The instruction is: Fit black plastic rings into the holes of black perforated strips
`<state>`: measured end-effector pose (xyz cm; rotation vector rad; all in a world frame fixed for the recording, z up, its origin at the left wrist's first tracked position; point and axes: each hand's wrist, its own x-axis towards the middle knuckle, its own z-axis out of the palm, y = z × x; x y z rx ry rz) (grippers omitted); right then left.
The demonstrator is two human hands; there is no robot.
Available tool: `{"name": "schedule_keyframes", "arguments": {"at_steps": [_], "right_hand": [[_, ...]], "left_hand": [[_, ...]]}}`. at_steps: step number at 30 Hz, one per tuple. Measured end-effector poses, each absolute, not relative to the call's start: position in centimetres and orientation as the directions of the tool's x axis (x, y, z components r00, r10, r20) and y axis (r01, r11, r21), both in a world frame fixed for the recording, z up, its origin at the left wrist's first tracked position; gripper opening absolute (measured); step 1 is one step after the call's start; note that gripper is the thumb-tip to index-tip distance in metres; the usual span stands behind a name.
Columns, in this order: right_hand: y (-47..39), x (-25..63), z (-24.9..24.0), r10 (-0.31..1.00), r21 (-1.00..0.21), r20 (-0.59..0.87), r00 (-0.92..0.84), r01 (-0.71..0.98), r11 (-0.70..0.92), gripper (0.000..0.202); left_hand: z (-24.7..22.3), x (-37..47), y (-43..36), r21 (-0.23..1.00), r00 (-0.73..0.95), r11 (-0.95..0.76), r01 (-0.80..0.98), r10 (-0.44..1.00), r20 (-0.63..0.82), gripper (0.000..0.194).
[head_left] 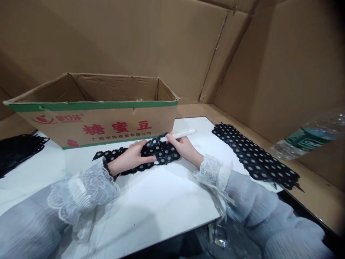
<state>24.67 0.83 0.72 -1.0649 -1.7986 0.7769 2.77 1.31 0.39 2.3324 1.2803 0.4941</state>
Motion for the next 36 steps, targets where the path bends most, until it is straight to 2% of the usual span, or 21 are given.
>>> {"name": "schedule_keyframes", "arguments": {"at_steps": [4,8,11,15,20,22,26,28,31,36], "right_hand": [[0.4,24.2,0.9,0.877,-0.801,0.414,-0.243,0.36,0.478,0.032],[-0.1,23.8,1.0,0.87,-0.771,0.41,-0.275,0.406,0.491,0.03],[-0.3,23.6,1.0,0.865,-0.749,0.411,-0.289,0.433,0.501,0.029],[-0.3,23.4,0.8,0.846,-0.712,0.41,-0.34,0.461,0.53,0.028],[0.5,22.6,0.3,0.815,-0.523,0.453,-0.363,0.632,0.572,0.024],[0.9,22.4,0.1,0.822,-0.488,0.451,-0.346,0.676,0.553,0.021],[1.3,23.1,0.3,0.809,-0.55,0.46,-0.367,0.598,0.584,0.024],[1.2,23.8,0.6,0.814,-0.653,0.43,-0.391,0.487,0.58,0.027],[0.9,24.7,1.1,0.856,-0.794,0.33,-0.398,0.373,0.48,0.031],[0.7,24.8,1.1,0.864,-0.802,0.294,-0.409,0.385,0.456,0.032]], "left_hand": [[0.4,3.2,1.1,0.604,0.447,-0.458,0.652,0.876,0.182,0.044],[1.0,3.6,1.2,0.731,0.392,-0.426,0.533,0.89,0.233,0.033],[1.2,4.1,1.3,0.802,0.361,-0.399,0.444,0.899,0.247,0.029],[1.0,4.6,1.2,0.84,0.345,-0.354,0.411,0.913,0.216,0.024],[0.7,4.8,1.2,0.845,0.329,-0.334,0.417,0.922,0.202,0.026],[0.6,4.6,1.1,0.847,0.332,-0.326,0.419,0.923,0.191,0.029],[0.5,4.3,1.0,0.834,0.372,-0.34,0.435,0.911,0.177,0.029],[0.5,4.3,1.0,0.825,0.364,-0.333,0.457,0.916,0.168,0.027],[0.4,4.2,1.2,0.834,0.33,-0.298,0.464,0.932,0.149,0.027],[0.4,4.1,1.4,0.877,0.379,-0.279,0.392,0.917,0.122,0.027]]}}
